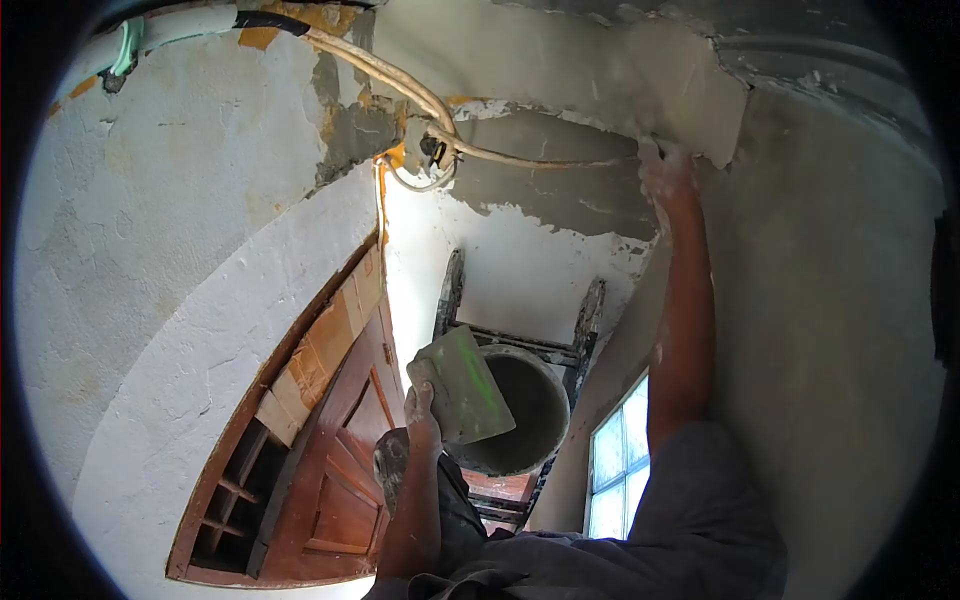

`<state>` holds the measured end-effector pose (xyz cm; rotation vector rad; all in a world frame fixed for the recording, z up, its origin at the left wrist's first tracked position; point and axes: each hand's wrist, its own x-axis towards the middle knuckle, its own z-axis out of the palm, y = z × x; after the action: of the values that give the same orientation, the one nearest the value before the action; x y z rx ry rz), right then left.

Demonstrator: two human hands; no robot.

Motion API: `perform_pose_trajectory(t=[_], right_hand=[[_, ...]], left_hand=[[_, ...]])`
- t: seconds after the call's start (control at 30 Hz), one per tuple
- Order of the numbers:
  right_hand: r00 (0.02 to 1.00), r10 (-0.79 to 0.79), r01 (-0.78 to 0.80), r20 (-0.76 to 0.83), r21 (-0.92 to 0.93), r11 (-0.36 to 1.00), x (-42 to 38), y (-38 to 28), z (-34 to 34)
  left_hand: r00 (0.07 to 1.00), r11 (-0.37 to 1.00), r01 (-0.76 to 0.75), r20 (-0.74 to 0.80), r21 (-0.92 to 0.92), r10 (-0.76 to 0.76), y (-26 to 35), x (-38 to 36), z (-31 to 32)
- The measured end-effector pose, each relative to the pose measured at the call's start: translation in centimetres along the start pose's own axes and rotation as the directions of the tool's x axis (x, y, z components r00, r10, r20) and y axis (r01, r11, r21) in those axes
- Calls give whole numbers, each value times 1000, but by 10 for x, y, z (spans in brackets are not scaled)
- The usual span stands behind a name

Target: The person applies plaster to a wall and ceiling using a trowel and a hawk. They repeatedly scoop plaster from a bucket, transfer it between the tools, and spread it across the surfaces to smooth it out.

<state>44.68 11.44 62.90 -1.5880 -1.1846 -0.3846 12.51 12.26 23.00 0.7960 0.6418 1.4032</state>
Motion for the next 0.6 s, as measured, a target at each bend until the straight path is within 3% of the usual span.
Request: perform_pose_trajectory(t=[0.13,0.23,0.43,0.53,0.6], right_hand=[[979,140,-112,-151,180,977,-46,18,-14],[965,225,-134,-135,486,864,-49,19,-11],[974,194,-88,-118,592,801,-7,14,-4],[979,169,-204,115,494,845,-28,10,3],[983,125,-175,130,519,836,-55,3,2]], left_hand=[[1000,1000,8,11,-15,-8,-1,-1,1],[1000,1000,-17,21,-26,18,-3,3,-1],[1000,1000,-1,12,0,1,1,2,4],[1000,1000,1,9,6,-1,-4,4,3],[1000,999,-1,29,38,0,-2,3,6]])
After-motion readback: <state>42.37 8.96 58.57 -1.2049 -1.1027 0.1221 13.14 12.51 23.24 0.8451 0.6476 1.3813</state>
